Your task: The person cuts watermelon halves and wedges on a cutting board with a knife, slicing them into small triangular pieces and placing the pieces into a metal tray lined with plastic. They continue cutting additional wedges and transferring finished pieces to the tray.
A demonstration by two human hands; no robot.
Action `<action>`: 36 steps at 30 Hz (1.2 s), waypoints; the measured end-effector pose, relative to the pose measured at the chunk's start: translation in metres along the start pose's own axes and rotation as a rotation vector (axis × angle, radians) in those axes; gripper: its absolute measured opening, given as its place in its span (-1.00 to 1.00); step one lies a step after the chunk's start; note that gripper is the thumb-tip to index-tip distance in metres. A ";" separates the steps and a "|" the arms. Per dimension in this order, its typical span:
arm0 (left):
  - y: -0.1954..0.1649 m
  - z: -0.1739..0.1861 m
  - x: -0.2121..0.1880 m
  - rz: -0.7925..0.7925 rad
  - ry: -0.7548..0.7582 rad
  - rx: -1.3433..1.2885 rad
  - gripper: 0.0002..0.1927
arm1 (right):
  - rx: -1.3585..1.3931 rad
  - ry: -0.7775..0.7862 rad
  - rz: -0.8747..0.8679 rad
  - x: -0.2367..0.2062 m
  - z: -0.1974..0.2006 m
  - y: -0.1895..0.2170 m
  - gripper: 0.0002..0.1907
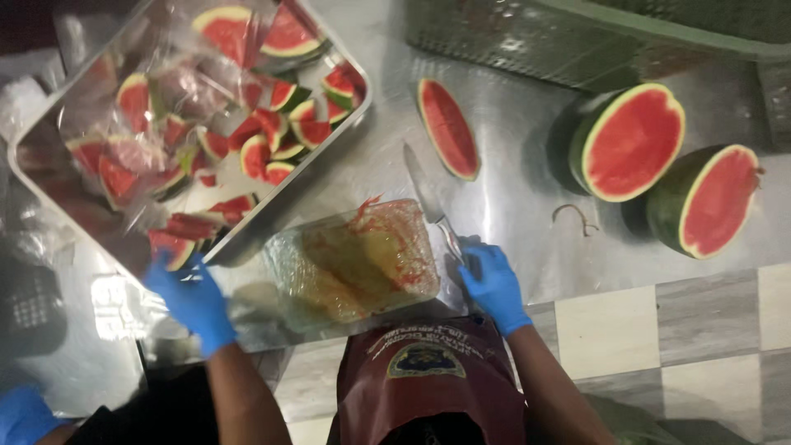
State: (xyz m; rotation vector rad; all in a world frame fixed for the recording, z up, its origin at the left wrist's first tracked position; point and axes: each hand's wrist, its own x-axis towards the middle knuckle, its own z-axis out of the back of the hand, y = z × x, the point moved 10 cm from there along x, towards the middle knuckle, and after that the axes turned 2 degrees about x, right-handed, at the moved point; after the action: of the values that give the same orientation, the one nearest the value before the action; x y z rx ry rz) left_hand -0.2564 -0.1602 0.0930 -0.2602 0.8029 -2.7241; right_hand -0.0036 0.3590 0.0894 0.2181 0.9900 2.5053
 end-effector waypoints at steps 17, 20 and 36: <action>-0.390 -0.346 -0.158 0.122 0.933 -0.515 0.29 | 0.392 0.390 -0.337 -0.029 -0.018 -0.169 -0.45; -0.419 -0.369 -0.163 0.054 0.968 -0.669 0.15 | 0.427 0.320 -0.342 -0.087 0.017 -0.220 -0.33; -0.360 -0.359 -0.192 -0.415 0.961 -0.348 0.07 | 0.653 0.010 -0.824 -0.161 0.114 -0.295 -0.61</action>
State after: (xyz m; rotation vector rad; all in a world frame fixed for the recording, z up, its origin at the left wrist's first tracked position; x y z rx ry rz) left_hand -0.2456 0.3702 -0.0225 1.0013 1.6052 -3.0104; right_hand 0.2734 0.5483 -0.0257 -0.0208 1.4961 1.4059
